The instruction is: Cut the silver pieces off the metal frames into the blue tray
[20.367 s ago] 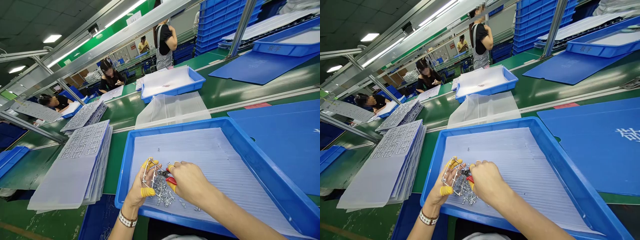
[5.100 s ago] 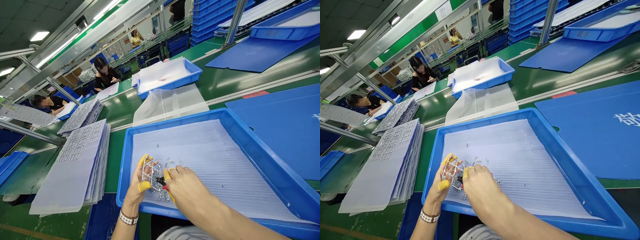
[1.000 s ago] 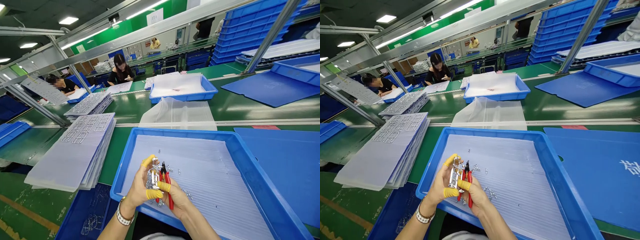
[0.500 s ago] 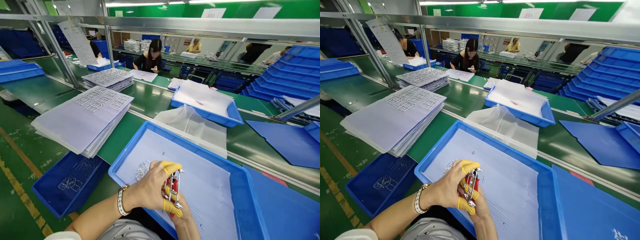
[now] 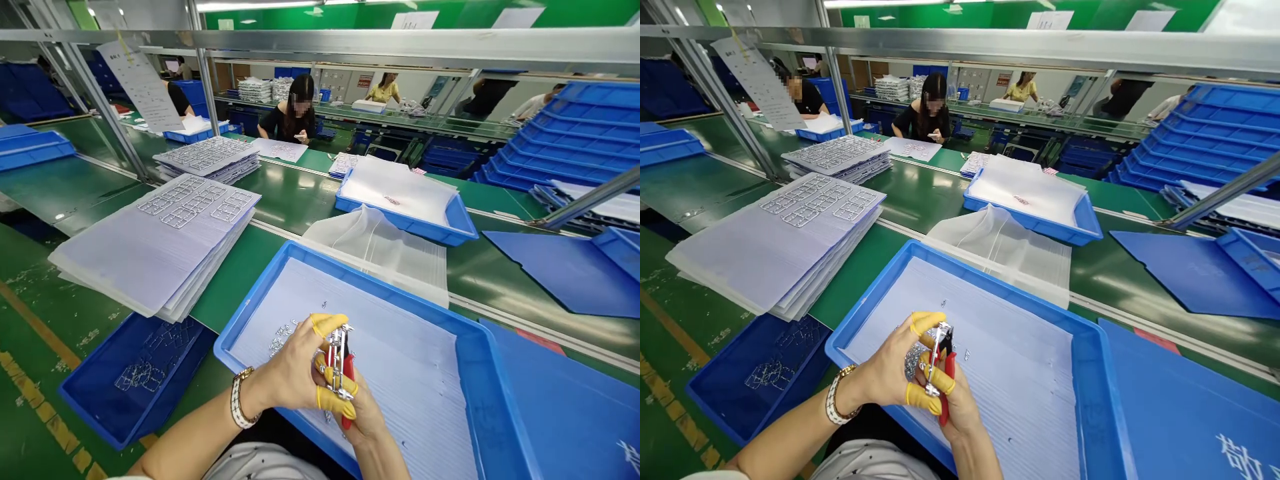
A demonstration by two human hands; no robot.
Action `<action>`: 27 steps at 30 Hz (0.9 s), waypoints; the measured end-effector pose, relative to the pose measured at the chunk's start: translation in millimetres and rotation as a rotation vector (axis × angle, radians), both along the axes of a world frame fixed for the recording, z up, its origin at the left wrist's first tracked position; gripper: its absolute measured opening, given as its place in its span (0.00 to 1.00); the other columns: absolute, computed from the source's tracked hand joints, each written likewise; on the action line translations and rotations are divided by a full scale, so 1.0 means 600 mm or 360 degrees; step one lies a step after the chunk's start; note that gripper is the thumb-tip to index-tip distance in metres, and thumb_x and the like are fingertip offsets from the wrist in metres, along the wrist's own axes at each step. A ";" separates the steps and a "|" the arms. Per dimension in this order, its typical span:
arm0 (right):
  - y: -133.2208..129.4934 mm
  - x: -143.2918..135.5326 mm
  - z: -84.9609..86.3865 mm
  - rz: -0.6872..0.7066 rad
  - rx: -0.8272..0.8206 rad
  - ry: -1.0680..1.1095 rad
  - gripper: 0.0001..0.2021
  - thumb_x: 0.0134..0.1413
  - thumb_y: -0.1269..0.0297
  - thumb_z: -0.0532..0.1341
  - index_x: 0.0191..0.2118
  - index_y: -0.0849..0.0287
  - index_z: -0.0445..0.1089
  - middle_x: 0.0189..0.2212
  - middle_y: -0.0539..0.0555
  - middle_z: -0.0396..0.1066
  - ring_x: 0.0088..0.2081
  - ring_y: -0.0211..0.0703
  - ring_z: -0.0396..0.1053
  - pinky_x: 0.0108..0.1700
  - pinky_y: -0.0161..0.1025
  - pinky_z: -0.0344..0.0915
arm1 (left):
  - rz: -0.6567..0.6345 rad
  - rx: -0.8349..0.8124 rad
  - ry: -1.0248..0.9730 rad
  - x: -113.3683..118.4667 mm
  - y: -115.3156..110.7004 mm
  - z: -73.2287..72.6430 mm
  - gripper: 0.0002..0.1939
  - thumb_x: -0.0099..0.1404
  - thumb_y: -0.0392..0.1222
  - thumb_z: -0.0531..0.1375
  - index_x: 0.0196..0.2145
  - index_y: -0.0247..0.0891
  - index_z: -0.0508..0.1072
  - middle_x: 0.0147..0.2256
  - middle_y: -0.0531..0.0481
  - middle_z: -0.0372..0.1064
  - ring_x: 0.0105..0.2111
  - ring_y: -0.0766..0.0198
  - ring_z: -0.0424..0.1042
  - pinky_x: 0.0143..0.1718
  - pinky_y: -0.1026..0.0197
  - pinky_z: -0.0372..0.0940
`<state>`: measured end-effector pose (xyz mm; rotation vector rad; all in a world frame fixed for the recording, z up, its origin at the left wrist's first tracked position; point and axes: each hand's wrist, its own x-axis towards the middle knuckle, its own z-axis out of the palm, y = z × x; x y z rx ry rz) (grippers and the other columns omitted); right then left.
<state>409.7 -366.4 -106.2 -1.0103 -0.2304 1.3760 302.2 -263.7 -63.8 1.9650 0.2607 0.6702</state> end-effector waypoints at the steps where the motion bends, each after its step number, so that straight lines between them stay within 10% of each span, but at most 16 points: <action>1: 0.002 0.000 0.005 -0.0004 -0.0018 -0.0018 0.16 0.35 0.60 0.73 0.33 0.56 0.73 0.22 0.47 0.64 0.23 0.37 0.59 0.27 0.36 0.60 | -0.0004 -0.0052 -0.0002 -0.003 0.002 -0.003 0.55 0.44 0.58 0.71 0.64 0.43 0.51 0.58 0.38 0.57 0.55 0.47 0.62 0.56 0.45 0.60; 11: -0.004 0.011 -0.011 -0.0428 -0.0255 -0.0924 0.31 0.45 0.55 0.66 0.56 0.61 0.64 0.28 0.50 0.70 0.30 0.44 0.67 0.34 0.40 0.65 | 0.0029 -0.0601 -0.0088 0.000 -0.004 -0.069 0.57 0.50 0.50 0.71 0.67 0.45 0.40 0.61 0.36 0.54 0.60 0.43 0.58 0.61 0.40 0.54; 18: -0.102 0.117 -0.024 -0.0268 -0.0839 -0.2008 0.28 0.51 0.65 0.54 0.60 0.58 0.60 0.39 0.54 0.74 0.40 0.47 0.72 0.42 0.42 0.66 | -0.0148 -0.0095 0.0099 0.116 -0.093 -0.082 0.51 0.55 0.40 0.67 0.66 0.47 0.40 0.61 0.38 0.51 0.61 0.47 0.56 0.60 0.40 0.56; 27: -0.206 0.209 -0.046 -0.0311 -0.1261 -0.2066 0.27 0.52 0.71 0.56 0.59 0.61 0.59 0.42 0.60 0.74 0.44 0.51 0.71 0.42 0.42 0.62 | -0.0416 -0.0054 0.0329 0.249 -0.149 -0.130 0.51 0.48 0.35 0.71 0.63 0.40 0.48 0.58 0.35 0.54 0.58 0.45 0.60 0.58 0.38 0.57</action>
